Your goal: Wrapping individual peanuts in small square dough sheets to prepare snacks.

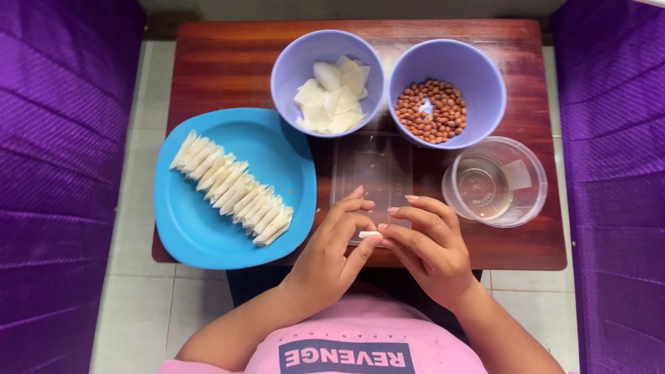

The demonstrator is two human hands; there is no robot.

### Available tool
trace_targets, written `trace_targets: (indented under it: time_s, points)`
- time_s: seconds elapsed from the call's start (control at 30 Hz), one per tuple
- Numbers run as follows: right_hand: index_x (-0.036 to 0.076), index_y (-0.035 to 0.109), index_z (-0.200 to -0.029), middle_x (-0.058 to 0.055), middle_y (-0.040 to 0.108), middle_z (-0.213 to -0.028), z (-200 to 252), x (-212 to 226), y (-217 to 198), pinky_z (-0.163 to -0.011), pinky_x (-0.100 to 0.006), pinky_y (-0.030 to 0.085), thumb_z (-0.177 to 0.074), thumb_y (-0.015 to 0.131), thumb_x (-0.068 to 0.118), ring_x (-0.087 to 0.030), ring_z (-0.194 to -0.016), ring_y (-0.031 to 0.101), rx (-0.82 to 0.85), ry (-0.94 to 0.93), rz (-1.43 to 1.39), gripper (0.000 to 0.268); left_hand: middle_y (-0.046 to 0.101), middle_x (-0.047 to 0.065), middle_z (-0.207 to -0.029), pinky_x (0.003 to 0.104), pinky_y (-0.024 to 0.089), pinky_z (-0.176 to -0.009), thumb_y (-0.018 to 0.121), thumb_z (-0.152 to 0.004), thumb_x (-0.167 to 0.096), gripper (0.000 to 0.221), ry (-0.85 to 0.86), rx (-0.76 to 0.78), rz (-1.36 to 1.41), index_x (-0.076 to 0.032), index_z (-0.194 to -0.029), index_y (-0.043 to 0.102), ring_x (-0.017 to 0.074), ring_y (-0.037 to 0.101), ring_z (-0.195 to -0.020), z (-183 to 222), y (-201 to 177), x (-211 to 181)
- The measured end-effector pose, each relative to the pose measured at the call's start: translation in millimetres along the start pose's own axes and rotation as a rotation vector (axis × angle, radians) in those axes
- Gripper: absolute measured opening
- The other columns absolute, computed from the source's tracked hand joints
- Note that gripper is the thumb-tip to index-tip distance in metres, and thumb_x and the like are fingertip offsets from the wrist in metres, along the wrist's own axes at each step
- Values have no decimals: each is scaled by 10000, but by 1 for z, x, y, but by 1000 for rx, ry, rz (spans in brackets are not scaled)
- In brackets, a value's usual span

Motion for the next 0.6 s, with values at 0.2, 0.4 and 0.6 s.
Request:
trace_targets:
  time_s: [0.2, 0.4, 0.6]
  points:
    - [79, 744, -1087, -97, 678, -1179, -1, 9, 4, -1069, -406, 527, -949, 704, 120, -325, -1214, 563, 42, 8, -78, 149, 570, 206, -1315, 465, 404, -1173, 523, -1048, -163, 120, 15, -22, 15, -50, -1069, 557, 407, 460, -1453, 13, -7, 0]
    - [70, 747, -1072, -107, 689, -1137, -15, 21, 11, -1008, -380, 542, -925, 729, 95, -297, -1094, 629, 94, 25, -140, 150, 618, 192, -1237, 373, 523, -1028, 586, -1031, -203, 230, 54, -109, -36, -11, -1157, 599, 311, 649, -1157, 28, -25, -9]
    - [109, 720, -1133, -68, 674, -1111, -35, 28, 24, -951, -367, 506, -933, 732, 108, -248, -1012, 648, 221, -33, -173, 200, 639, 130, -1187, 245, 603, -766, 707, -970, -58, 351, -13, -192, 140, -39, -1303, 599, 144, 694, -818, 57, -46, -5]
Point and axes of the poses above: each hand's wrist, its own z-axis away from the middle knuckle, its own y-axis out of the palm, x = y × z, the point moved 2 cm from there along -z, towards the middle knuckle
